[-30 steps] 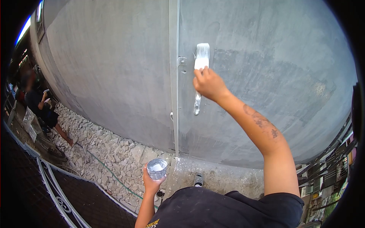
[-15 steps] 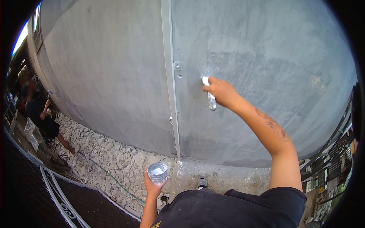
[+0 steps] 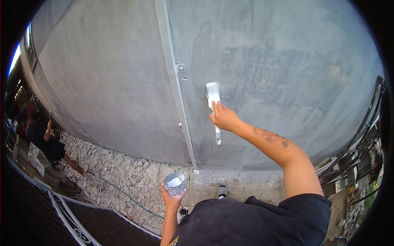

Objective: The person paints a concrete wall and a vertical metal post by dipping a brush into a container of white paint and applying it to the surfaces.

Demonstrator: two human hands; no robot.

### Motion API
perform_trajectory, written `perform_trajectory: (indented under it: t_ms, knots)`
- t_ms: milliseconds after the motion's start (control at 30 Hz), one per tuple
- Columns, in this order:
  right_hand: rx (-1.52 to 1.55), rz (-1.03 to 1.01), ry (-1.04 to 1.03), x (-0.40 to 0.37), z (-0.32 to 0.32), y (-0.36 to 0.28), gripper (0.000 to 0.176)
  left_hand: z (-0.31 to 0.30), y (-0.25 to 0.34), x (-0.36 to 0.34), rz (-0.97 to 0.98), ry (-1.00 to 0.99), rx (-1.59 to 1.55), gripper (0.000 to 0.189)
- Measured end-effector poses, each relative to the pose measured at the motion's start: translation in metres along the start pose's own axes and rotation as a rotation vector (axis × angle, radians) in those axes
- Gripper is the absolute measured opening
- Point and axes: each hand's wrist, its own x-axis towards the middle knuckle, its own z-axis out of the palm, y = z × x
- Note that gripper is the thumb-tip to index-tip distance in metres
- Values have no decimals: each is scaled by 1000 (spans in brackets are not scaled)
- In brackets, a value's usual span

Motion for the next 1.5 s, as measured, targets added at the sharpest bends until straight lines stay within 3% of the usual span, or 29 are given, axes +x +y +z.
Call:
perform_trajectory:
  t_ms: [100,167,267,433,533,600,700,833,900,1000,1133,1233,1367,1500]
  knots:
    - [196,39,-270,-51,61,-83,22,-6,2,-4,-11,-11,10,95]
    - [487,148,-549,-70,77,-113,20,-7,-1,-7,-33,-5,51,94]
    - [529,168,-594,-85,92,-124,18,-8,-5,-8,-64,-2,61,93]
    - [460,254,-317,-50,68,-64,12,-13,-6,-10,-86,50,19,91]
    - [404,319,-245,-13,-1,-24,10,-13,-13,1,-70,24,-48,91]
    - [391,386,-40,-10,-39,-12,10,-16,-15,-5,-91,41,-71,96]
    - [365,343,-37,-11,-64,-8,13,-17,-23,-8,-124,67,-7,95]
    - [555,256,-165,-26,-10,-51,16,-16,-26,-18,-109,104,12,90]
    - [637,176,-491,-28,32,-75,19,-14,-27,-19,-105,76,-9,88]
    - [688,180,-668,-29,72,-104,20,-13,-27,-20,-126,71,-42,87]
    - [697,191,-611,-17,100,-112,22,-10,-10,-13,-119,108,-76,87]
    - [692,174,-418,-7,107,-120,26,-14,-19,-22,-162,86,-49,90]
    - [687,139,-529,32,100,-111,28,-20,-26,-30,-197,113,-13,92]
    - [663,156,-418,52,99,-95,30,-25,-22,-29,-160,129,14,94]
